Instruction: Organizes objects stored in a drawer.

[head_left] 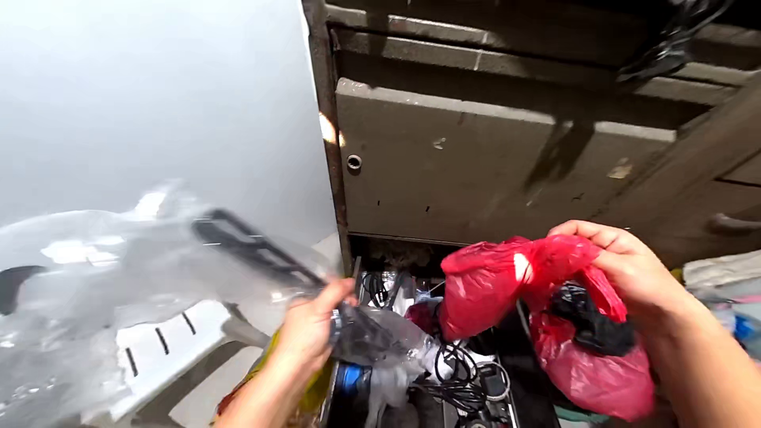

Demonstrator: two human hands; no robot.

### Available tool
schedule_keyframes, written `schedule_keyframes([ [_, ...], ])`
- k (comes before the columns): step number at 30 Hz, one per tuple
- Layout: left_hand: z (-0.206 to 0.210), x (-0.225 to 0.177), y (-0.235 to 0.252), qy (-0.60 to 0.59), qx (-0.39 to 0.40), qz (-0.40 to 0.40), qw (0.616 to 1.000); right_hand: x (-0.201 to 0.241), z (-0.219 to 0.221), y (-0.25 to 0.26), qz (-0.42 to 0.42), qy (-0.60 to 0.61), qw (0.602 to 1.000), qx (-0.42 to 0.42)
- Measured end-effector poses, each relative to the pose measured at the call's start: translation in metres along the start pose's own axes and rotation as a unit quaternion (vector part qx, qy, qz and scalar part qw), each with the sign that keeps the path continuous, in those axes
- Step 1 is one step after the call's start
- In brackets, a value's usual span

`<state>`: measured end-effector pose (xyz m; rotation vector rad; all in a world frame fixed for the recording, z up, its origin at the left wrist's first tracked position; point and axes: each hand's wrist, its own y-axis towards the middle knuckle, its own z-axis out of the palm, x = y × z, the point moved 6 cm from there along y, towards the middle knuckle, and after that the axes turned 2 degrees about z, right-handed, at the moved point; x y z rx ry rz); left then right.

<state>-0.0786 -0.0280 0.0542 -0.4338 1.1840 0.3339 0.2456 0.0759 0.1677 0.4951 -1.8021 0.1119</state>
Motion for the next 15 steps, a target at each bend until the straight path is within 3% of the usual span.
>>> schedule_keyframes([
  [2, 0.034, 0.02, 0.003, 0.086, 0.125, 0.066, 0.986, 0.009, -0.011, -0.003, -0.014, 0.004, 1.0, -0.012],
  [3, 0.05, 0.03, -0.001, 0.132, 0.225, 0.152, 0.953, 0.012, -0.017, -0.005, -0.021, -0.006, 1.0, -0.016],
  [5, 0.084, 0.052, -0.018, 0.24, 0.399, 0.35, 0.813, 0.016, -0.03, -0.012, -0.032, -0.048, 0.998, -0.021],
  [7, 0.107, 0.088, -0.042, 0.35, 0.541, 0.395, 0.655, 0.014, -0.042, -0.02, -0.046, -0.097, 0.994, -0.02],
  [9, 0.11, 0.136, -0.049, 0.458, 0.618, 0.336, 0.543, 0.009, -0.051, -0.029, -0.053, -0.136, 0.989, -0.021],
  [11, 0.103, 0.17, -0.039, 0.545, 0.646, 0.234, 0.481, 0.003, -0.055, -0.037, -0.053, -0.171, 0.984, -0.014],
  [13, 0.098, 0.179, -0.027, 0.608, 0.639, 0.149, 0.447, -0.001, -0.055, -0.046, -0.067, -0.203, 0.977, 0.004],
  [14, 0.097, 0.174, -0.023, 0.627, 0.628, 0.117, 0.447, -0.003, -0.053, -0.05, -0.08, -0.208, 0.975, 0.013],
  [15, 0.099, 0.159, -0.02, 0.632, 0.611, 0.085, 0.469, -0.004, -0.051, -0.053, -0.101, -0.212, 0.972, 0.023],
])
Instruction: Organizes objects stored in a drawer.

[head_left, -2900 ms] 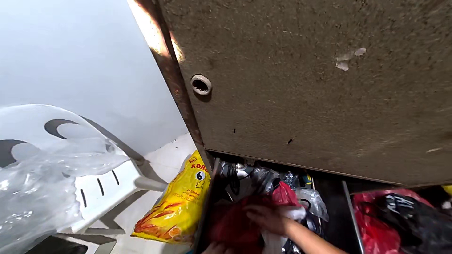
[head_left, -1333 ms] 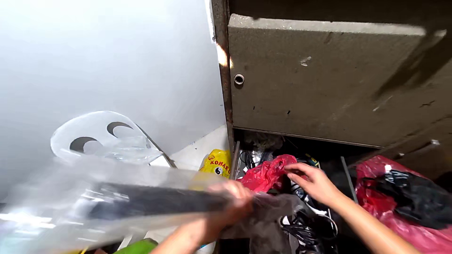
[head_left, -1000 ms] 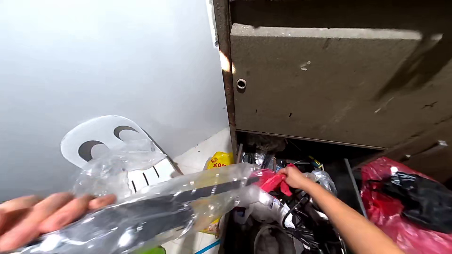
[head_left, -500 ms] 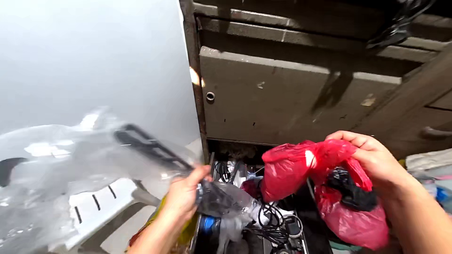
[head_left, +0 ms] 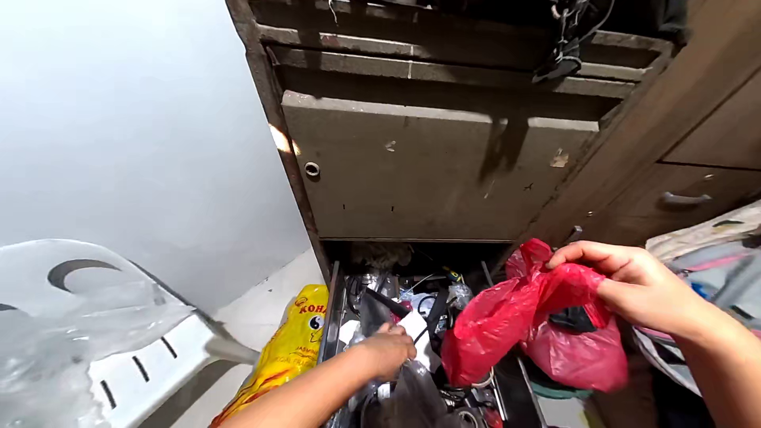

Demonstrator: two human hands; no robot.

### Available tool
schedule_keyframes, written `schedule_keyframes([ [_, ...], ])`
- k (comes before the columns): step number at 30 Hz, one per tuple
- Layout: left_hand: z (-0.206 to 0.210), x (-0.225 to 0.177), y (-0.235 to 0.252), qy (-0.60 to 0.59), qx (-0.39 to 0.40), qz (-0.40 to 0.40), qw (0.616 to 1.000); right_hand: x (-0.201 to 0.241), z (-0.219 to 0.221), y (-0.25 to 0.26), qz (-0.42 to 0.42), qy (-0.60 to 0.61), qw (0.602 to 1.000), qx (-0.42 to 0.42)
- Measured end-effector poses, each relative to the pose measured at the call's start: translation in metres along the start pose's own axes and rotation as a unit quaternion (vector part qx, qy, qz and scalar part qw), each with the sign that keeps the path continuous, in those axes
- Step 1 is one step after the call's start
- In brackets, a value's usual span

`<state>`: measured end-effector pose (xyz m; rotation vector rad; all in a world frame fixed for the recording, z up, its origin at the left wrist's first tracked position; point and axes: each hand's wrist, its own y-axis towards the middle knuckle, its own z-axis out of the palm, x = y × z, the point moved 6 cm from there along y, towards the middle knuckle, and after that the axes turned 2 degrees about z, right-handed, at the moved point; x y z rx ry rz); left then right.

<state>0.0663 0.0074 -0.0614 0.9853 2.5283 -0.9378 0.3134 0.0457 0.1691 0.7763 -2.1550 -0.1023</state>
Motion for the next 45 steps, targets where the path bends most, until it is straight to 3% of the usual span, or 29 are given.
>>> schedule_keyframes([
  [2, -0.052, -0.019, -0.024, -0.133, -0.106, -0.003, 0.985, 0.005, 0.005, -0.004, -0.071, -0.007, 0.997, 0.004],
  [4, -0.103, -0.045, -0.038, -0.294, -0.258, 0.025, 0.92, 0.008, 0.018, -0.003, -0.126, 0.01, 0.992, -0.007],
  [6, -0.119, -0.067, -0.034, -0.388, -0.267, 0.036, 0.881, 0.01, 0.036, -0.003, -0.161, 0.05, 0.986, -0.006],
  [9, -0.11, -0.071, -0.028, -0.432, -0.225, 0.064, 0.871, 0.011, 0.053, -0.016, -0.18, 0.072, 0.981, 0.027],
  [13, -0.096, -0.037, -0.067, -0.506, -0.345, 0.122, 0.781, 0.016, 0.076, -0.07, -0.157, 0.01, 0.985, 0.069],
  [14, -0.093, -0.03, -0.076, -0.455, -0.353, 0.111, 0.81, 0.025, 0.083, -0.083, -0.146, 0.011, 0.983, 0.109],
  [15, -0.091, -0.028, -0.084, -0.349, -0.335, 0.068, 0.873, 0.033, 0.088, -0.094, -0.135, 0.001, 0.98, 0.149],
  [16, -0.089, -0.029, -0.088, -0.229, -0.283, -0.012, 0.931, 0.039, 0.092, -0.102, -0.119, -0.017, 0.974, 0.194],
  [17, -0.084, -0.031, -0.089, -0.132, -0.222, -0.105, 0.96, 0.044, 0.096, -0.109, -0.088, -0.028, 0.967, 0.238],
  [20, -0.074, -0.041, -0.091, -0.042, -0.149, -0.251, 0.955, 0.049, 0.095, -0.125, 0.033, -0.089, 0.947, 0.306],
  [25, -0.066, -0.069, -0.103, -0.029, -0.15, -0.249, 0.956, 0.037, 0.083, -0.135, 0.222, -0.285, 0.885, 0.293],
  [27, -0.063, -0.074, -0.108, -0.01, -0.176, -0.247, 0.953, 0.033, 0.079, -0.133, 0.261, -0.317, 0.87, 0.274],
  [30, -0.061, -0.072, -0.114, 0.012, -0.241, -0.214, 0.946, 0.034, 0.079, -0.129, 0.266, -0.289, 0.874, 0.285],
  [34, -0.062, -0.06, -0.109, -0.041, -0.097, -0.285, 0.953, 0.036, 0.087, -0.126, 0.26, -0.274, 0.879, 0.291],
  [36, -0.063, -0.055, -0.109, -0.063, -0.071, -0.292, 0.952, 0.037, 0.089, -0.124, 0.257, -0.275, 0.879, 0.291],
  [45, -0.066, -0.043, -0.115, -0.124, -0.077, -0.293, 0.945, 0.046, 0.092, -0.11, 0.225, -0.226, 0.892, 0.319],
])
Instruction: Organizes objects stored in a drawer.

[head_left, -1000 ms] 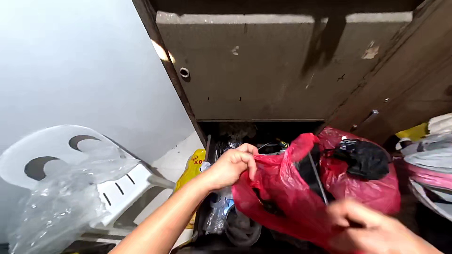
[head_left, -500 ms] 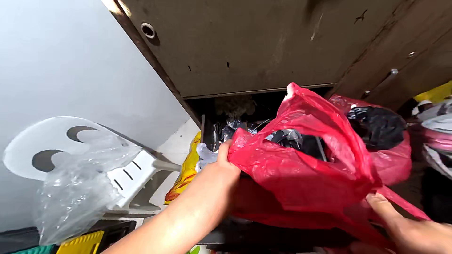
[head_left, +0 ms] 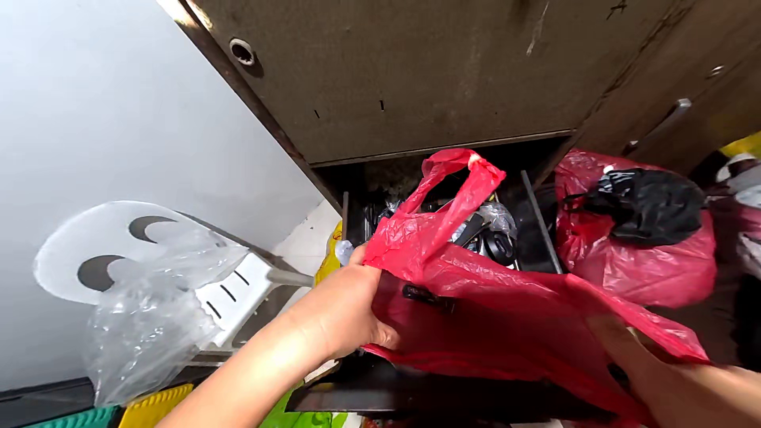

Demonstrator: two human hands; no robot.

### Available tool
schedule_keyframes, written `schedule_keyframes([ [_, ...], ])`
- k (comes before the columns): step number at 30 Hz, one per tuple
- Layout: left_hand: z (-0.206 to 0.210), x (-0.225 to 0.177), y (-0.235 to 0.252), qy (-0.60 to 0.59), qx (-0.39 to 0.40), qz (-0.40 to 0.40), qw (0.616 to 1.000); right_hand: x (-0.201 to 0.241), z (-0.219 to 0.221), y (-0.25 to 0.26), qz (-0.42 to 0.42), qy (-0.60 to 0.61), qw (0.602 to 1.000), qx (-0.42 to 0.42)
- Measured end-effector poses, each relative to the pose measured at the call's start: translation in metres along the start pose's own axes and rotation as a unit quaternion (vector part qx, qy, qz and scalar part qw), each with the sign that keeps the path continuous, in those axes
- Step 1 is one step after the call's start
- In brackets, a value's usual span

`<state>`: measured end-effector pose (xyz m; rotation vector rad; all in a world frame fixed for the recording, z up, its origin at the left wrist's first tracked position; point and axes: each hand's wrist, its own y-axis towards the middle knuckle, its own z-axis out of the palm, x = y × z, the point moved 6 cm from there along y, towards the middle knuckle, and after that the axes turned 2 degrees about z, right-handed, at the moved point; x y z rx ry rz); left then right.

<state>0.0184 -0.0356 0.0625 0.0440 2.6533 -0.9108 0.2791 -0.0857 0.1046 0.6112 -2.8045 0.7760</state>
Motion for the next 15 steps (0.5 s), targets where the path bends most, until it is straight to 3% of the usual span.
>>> schedule_keyframes([
  [11, 0.002, -0.002, -0.005, -0.022, 0.014, 0.01, 1.0, 0.003, 0.0, 0.005, -0.027, 0.001, 0.999, 0.021],
  [15, 0.004, -0.008, -0.006, -0.079, 0.01, 0.063, 0.995, 0.003, -0.001, 0.008, -0.028, 0.015, 0.999, 0.018],
])
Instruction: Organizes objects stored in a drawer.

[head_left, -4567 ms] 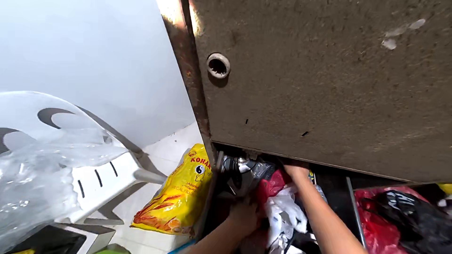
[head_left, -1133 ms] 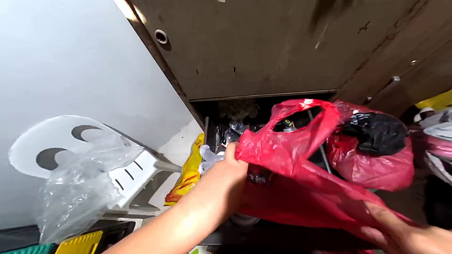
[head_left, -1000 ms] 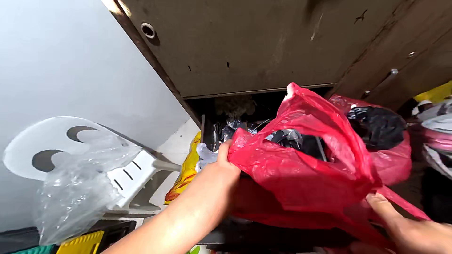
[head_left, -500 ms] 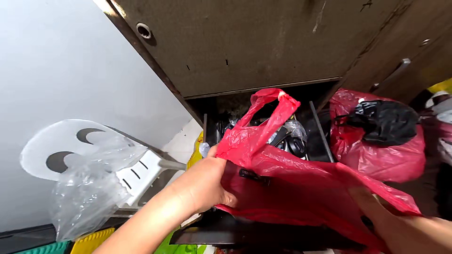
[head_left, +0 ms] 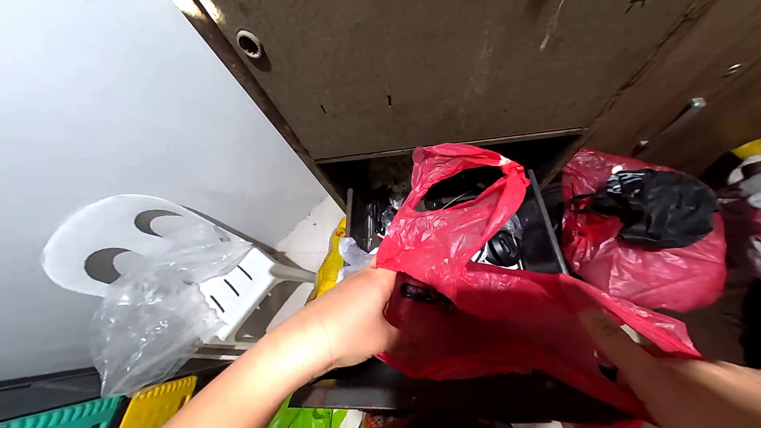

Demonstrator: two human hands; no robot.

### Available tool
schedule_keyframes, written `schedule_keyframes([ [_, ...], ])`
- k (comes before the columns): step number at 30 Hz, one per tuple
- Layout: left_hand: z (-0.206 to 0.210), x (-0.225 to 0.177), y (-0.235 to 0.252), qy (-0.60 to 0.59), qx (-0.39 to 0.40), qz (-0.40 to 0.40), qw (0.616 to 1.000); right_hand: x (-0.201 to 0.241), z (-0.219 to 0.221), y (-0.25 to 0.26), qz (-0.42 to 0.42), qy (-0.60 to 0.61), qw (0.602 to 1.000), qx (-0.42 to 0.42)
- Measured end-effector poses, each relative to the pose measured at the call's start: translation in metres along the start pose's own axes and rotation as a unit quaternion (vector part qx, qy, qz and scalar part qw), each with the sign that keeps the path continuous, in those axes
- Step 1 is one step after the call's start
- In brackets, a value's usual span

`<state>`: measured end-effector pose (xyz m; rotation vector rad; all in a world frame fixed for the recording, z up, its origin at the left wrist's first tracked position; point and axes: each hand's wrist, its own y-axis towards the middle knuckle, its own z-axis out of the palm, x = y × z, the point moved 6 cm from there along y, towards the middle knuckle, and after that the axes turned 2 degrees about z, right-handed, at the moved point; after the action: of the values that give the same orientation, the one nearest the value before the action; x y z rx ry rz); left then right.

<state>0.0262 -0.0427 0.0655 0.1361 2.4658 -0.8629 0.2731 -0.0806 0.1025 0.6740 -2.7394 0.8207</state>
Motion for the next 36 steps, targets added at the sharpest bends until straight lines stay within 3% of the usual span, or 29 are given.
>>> schedule_keyframes([
  [5, 0.0, 0.002, 0.0, -0.055, 0.016, 0.003, 0.998, -0.006, -0.001, 0.002, 0.023, 0.033, 0.999, -0.009],
  [17, -0.017, 0.011, -0.002, -0.075, -0.043, 0.003, 0.996, -0.005, -0.003, 0.018, 0.015, 0.095, 0.995, -0.039],
  [24, -0.02, 0.02, -0.002, -0.08, -0.048, 0.001, 0.996, -0.001, 0.005, 0.036, -0.081, 0.061, 0.992, -0.073],
  [27, -0.018, 0.019, -0.002, -0.088, -0.037, -0.006, 0.995, 0.009, -0.009, 0.034, -0.129, 0.029, 0.972, -0.194],
  [30, -0.017, 0.014, -0.003, -0.093, -0.034, -0.019, 0.995, 0.028, -0.036, 0.024, -0.212, 0.122, 0.911, -0.331],
  [33, -0.015, 0.011, 0.0, -0.089, -0.031, -0.002, 0.996, 0.058, -0.04, 0.033, -0.324, 0.291, 0.859, -0.268],
  [34, -0.014, 0.01, 0.001, -0.082, -0.03, 0.005, 0.996, 0.065, -0.032, 0.047, -0.328, 0.313, 0.863, -0.224],
  [36, -0.012, 0.007, 0.002, -0.077, -0.018, -0.006, 0.997, 0.069, -0.008, 0.089, -0.236, 0.3, 0.919, -0.094],
])
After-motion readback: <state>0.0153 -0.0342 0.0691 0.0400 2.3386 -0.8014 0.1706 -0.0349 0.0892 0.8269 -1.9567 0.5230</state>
